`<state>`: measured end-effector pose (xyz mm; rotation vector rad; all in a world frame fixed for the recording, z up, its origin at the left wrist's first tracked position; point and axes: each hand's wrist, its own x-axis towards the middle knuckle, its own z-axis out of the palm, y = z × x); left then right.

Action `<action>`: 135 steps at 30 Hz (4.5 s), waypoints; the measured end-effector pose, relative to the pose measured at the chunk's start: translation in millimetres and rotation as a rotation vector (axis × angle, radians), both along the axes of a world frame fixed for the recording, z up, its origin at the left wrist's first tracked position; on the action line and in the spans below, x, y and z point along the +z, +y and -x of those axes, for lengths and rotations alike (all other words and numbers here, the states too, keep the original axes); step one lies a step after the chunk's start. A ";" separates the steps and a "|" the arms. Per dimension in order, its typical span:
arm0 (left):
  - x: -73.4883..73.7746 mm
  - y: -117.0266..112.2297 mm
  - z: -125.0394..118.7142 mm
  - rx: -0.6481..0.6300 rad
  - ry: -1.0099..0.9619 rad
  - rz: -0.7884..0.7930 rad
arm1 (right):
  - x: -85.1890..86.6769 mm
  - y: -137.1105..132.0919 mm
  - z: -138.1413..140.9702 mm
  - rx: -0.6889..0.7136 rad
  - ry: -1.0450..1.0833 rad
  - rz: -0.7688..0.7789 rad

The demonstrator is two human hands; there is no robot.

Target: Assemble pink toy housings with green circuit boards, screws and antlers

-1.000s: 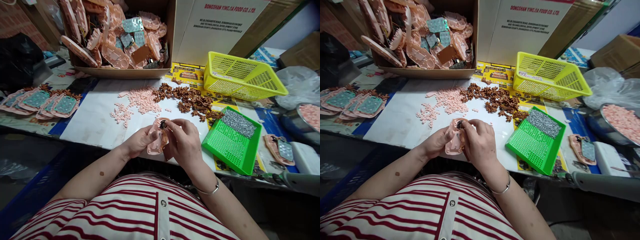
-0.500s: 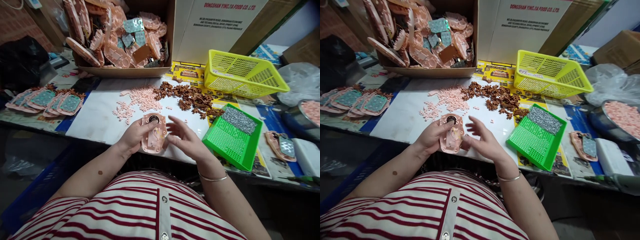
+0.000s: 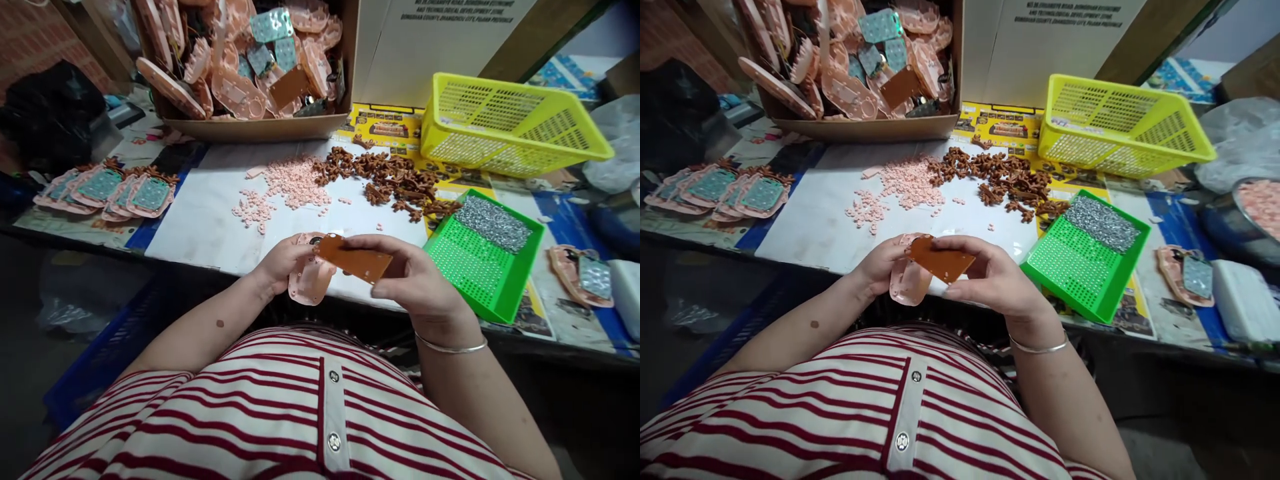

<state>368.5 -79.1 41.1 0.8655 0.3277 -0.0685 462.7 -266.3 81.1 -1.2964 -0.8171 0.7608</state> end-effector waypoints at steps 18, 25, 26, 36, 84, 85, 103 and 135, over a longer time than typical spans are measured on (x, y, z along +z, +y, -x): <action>-1.6 -18.0 8.8 0.003 0.039 -0.203 | -8.8 27.2 13.3 -0.469 -0.681 0.120; -1.9 -18.8 8.1 -0.008 0.038 -0.245 | -6.7 21.7 15.6 -0.524 -0.842 0.181; -2.0 -18.1 8.5 -0.011 0.039 -0.234 | -6.8 20.6 15.8 -0.542 -0.870 0.190; -8.2 -12.7 11.6 -0.001 0.146 -0.221 | -20.3 13.7 10.9 -0.702 -0.424 0.223; -4.3 -13.5 8.3 0.043 0.189 -0.407 | -20.0 3.8 12.9 -0.481 -0.975 0.094; -3.8 -12.5 8.5 0.023 0.188 -0.389 | -20.5 3.7 12.8 -0.486 -0.972 0.108; -10.2 -11.4 8.1 0.002 0.130 -0.328 | -23.8 1.6 12.7 -0.445 -0.973 0.073; -13.7 -9.6 12.7 -0.010 0.143 -0.425 | -57.1 -0.4 -1.5 -0.494 -0.487 0.041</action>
